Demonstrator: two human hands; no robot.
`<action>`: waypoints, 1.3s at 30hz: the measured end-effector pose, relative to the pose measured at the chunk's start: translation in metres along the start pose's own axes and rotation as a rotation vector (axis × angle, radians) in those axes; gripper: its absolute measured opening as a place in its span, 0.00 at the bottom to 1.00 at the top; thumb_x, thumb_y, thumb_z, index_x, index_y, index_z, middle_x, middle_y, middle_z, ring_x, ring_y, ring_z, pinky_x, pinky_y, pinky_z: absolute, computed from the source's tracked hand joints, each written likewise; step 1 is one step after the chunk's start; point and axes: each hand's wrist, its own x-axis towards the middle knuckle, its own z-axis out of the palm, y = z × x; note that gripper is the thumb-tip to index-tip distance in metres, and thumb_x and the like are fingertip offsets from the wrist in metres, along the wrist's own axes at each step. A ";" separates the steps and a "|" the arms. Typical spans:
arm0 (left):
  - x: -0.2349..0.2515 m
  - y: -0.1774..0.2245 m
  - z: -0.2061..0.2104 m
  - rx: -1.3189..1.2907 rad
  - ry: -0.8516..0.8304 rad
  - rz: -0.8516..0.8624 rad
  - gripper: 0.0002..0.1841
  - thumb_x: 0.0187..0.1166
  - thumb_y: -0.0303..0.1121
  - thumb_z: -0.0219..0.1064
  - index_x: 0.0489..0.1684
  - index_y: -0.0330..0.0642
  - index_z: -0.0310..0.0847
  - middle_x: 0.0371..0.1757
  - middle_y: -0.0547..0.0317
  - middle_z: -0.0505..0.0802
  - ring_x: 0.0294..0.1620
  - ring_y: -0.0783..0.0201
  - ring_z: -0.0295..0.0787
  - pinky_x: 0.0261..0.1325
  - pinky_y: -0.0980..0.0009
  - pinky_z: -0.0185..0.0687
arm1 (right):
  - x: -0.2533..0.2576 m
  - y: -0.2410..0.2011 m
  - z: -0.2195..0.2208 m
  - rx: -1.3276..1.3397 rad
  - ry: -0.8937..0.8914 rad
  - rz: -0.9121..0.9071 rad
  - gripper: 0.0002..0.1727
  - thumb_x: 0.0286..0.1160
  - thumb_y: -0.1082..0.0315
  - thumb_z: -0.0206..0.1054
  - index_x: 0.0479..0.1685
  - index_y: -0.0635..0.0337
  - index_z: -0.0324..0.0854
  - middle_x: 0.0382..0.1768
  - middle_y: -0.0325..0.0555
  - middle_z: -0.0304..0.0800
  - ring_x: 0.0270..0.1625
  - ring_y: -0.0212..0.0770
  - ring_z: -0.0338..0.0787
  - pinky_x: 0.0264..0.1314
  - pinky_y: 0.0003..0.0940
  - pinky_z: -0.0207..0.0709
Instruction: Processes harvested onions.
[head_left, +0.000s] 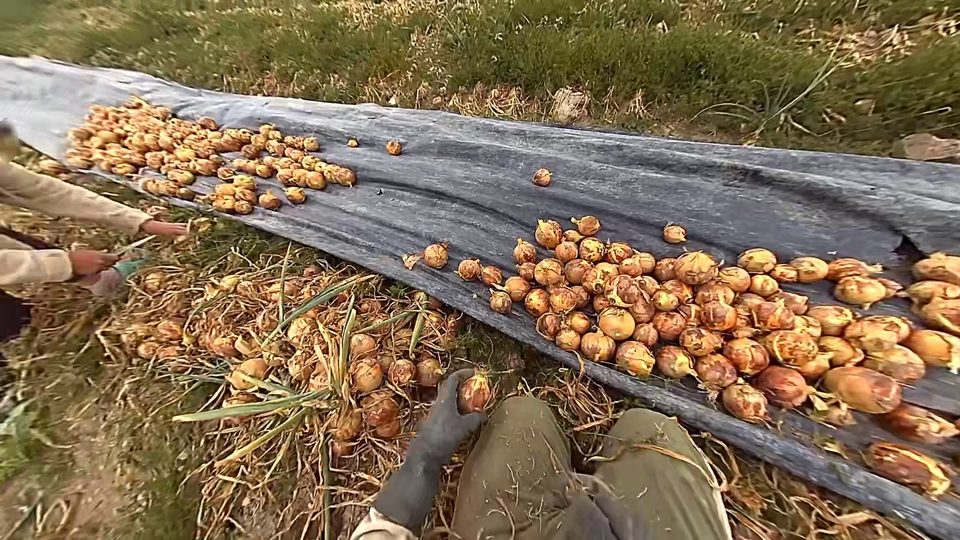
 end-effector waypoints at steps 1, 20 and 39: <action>-0.024 0.009 -0.006 -0.174 -0.016 0.064 0.48 0.53 0.30 0.85 0.84 0.55 0.67 0.77 0.56 0.83 0.71 0.61 0.85 0.71 0.56 0.87 | 0.010 0.002 -0.001 -0.069 0.007 -0.038 0.28 0.92 0.47 0.47 0.70 0.57 0.81 0.40 0.51 0.92 0.38 0.45 0.91 0.47 0.52 0.86; -0.163 0.096 -0.004 -0.475 -0.245 -0.191 0.38 0.62 0.45 0.85 0.76 0.48 0.75 0.49 0.53 0.93 0.30 0.63 0.90 0.30 0.67 0.87 | 0.025 -0.015 0.033 -0.014 0.262 -0.473 0.28 0.89 0.51 0.54 0.81 0.57 0.75 0.55 0.43 0.95 0.42 0.31 0.94 0.46 0.33 0.91; 0.106 -0.040 -0.021 1.313 -0.329 -0.082 0.19 0.84 0.26 0.60 0.72 0.40 0.81 0.81 0.29 0.75 0.81 0.28 0.69 0.78 0.33 0.69 | 0.081 -0.039 -0.069 1.019 0.114 0.175 0.50 0.84 0.35 0.10 0.67 0.53 0.78 0.16 0.43 0.80 0.08 0.35 0.71 0.07 0.27 0.66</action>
